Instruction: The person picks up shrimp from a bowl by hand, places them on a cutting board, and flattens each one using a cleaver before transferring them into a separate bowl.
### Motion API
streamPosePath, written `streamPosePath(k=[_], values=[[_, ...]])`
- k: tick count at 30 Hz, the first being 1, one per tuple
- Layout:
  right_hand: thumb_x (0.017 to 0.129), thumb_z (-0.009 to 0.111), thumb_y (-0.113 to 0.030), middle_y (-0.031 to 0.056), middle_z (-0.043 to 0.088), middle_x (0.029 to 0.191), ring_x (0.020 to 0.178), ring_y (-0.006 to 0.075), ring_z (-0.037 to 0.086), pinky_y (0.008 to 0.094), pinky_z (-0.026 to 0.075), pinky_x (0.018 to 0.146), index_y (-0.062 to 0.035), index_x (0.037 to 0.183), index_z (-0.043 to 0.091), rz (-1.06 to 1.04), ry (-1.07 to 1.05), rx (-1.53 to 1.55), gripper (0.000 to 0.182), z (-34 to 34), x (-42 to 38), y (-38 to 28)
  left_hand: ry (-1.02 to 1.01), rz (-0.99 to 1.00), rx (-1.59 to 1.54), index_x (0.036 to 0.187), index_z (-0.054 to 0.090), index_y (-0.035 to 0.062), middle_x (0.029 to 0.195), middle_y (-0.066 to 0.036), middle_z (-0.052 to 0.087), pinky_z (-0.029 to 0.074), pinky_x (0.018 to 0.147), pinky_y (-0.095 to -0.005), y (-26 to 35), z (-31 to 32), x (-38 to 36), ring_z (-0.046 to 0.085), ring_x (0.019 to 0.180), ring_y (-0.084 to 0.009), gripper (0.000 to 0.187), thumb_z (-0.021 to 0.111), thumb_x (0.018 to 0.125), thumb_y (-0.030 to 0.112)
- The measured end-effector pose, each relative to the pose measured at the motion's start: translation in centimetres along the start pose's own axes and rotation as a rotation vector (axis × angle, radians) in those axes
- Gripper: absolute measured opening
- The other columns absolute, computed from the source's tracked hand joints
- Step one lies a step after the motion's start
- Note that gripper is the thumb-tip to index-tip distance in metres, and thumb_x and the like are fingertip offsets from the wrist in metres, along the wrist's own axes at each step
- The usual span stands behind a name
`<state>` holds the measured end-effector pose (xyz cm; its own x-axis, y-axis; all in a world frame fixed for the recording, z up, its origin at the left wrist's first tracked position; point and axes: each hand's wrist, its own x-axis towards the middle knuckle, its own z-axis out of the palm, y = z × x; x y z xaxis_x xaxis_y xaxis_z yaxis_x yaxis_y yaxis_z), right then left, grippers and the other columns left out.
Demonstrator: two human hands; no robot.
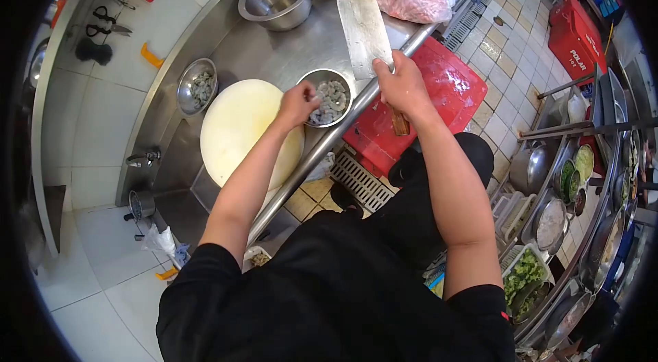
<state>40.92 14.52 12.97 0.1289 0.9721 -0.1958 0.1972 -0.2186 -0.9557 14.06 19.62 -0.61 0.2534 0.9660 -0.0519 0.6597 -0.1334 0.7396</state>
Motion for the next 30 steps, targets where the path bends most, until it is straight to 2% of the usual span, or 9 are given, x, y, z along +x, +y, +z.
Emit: streamPosePath(k=[2, 6, 11, 16, 19, 21, 22, 24, 30], values=[[0.099, 0.058, -0.023, 0.0038, 0.059, 0.068, 0.047, 0.0116, 0.054, 0.0307, 0.045, 0.047, 0.001, 0.113, 0.062, -0.012, -0.024, -0.027, 0.028, 0.3, 0.2, 0.0, 0.102, -0.071, -0.127, 0.086, 0.057, 0.0045, 0.074, -0.007, 0.059, 0.048, 0.066, -0.0341, -2.0, -2.9, -2.9, 0.054, 0.067, -0.0166, 0.023, 0.077, 0.075, 0.008], [0.099, 0.059, -0.024, 0.0028, 0.059, 0.068, 0.046, 0.0109, 0.052, 0.0303, 0.044, 0.046, 0.0004, 0.116, 0.062, -0.01, -0.146, -0.072, 0.03, 1.9, 0.5, 0.4, 0.28, -0.114, 0.089, 0.085, 0.058, 0.0036, 0.078, -0.008, 0.06, 0.049, 0.067, -0.0358, -5.4, -7.6, -10.3, 0.057, 0.068, -0.0203, 0.02, 0.076, 0.077, 0.009], [0.099, 0.06, -0.024, 0.0012, 0.055, 0.063, 0.044, 0.0104, 0.05, 0.0283, 0.042, 0.042, -0.0014, 0.116, 0.061, 0.103, -0.446, -0.112, 0.028, 6.8, -0.8, 3.2, 0.286, -0.223, 0.177, 0.088, 0.063, 0.0019, 0.087, -0.012, 0.065, 0.052, 0.072, -0.037, -7.1, -6.3, -17.8, 0.065, 0.077, -0.0247, 0.02, 0.078, 0.078, 0.011], [0.1, 0.06, -0.024, 0.0016, 0.053, 0.06, 0.043, 0.0113, 0.051, 0.0289, 0.042, 0.04, -0.0008, 0.105, 0.057, 0.267, -0.766, -0.085, 0.024, 12.7, -4.2, 8.6, 0.306, -0.349, 0.065, 0.104, 0.07, 0.0014, 0.093, -0.015, 0.072, 0.055, 0.079, -0.0343, -5.5, -5.5, -20.7, 0.07, 0.085, -0.0238, 0.025, 0.076, 0.083, 0.013], [0.099, 0.061, -0.026, 0.0022, 0.053, 0.06, 0.043, 0.0116, 0.051, 0.0293, 0.043, 0.04, -0.0003, 0.102, 0.056, 0.327, -0.785, -0.121, 0.027, 15.3, -6.0, 10.7, 0.345, -0.481, -0.151, 0.106, 0.07, 0.0015, 0.092, -0.015, 0.073, 0.056, 0.079, -0.033, -5.9, -5.9, -21.2, 0.071, 0.087, -0.0237, 0.022, 0.073, 0.086, 0.011], [0.099, 0.061, -0.029, 0.003, 0.053, 0.061, 0.043, 0.0116, 0.051, 0.0291, 0.043, 0.04, 0.0, 0.102, 0.056, 0.364, -0.802, -0.085, 0.029, 16.4, -6.8, 11.7, 0.375, -0.302, -0.003, 0.109, 0.071, 0.0027, 0.098, -0.014, 0.072, 0.056, 0.081, -0.0326, -6.9, -6.0, -21.1, 0.072, 0.091, -0.0247, 0.021, 0.069, 0.088, 0.006], [0.099, 0.061, -0.029, 0.003, 0.053, 0.061, 0.043, 0.0116, 0.051, 0.0291, 0.043, 0.04, 0.0, 0.102, 0.056, 0.368, -0.806, -0.091, 0.029, 16.9, -7.2, 12.3, 0.377, -0.308, -0.008, 0.109, 0.071, 0.0027, 0.098, -0.014, 0.072, 0.056, 0.081, -0.0326, -6.9, -6.1, -21.0, 0.072, 0.091, -0.0247, 0.021, 0.069, 0.088, 0.006], [0.1, 0.06, -0.029, 0.0033, 0.054, 0.063, 0.043, 0.0116, 0.051, 0.0286, 0.044, 0.041, -0.0001, 0.104, 0.057, 0.345, -0.806, -0.069, 0.029, 17.7, -8.0, 12.8, 0.331, -0.092, 0.056, 0.109, 0.071, 0.0035, 0.109, -0.014, 0.07, 0.055, 0.084, -0.0365, -6.8, -6.3, -20.8, 0.069, 0.095, -0.0309, 0.022, 0.067, 0.088, 0.004], [0.1, 0.059, -0.029, 0.0033, 0.055, 0.063, 0.042, 0.0119, 0.052, 0.029, 0.044, 0.041, 0.0013, 0.113, 0.058, 0.354, -0.747, -0.074, 0.033, 18.3, -9.2, 12.6, 0.266, -0.13, 0.049, 0.107, 0.074, 0.0062, 0.109, -0.01, 0.069, 0.054, 0.085, -0.0362, -6.4, -7.1, -20.5, 0.069, 0.095, -0.0296, 0.021, 0.071, 0.087, 0.008]])
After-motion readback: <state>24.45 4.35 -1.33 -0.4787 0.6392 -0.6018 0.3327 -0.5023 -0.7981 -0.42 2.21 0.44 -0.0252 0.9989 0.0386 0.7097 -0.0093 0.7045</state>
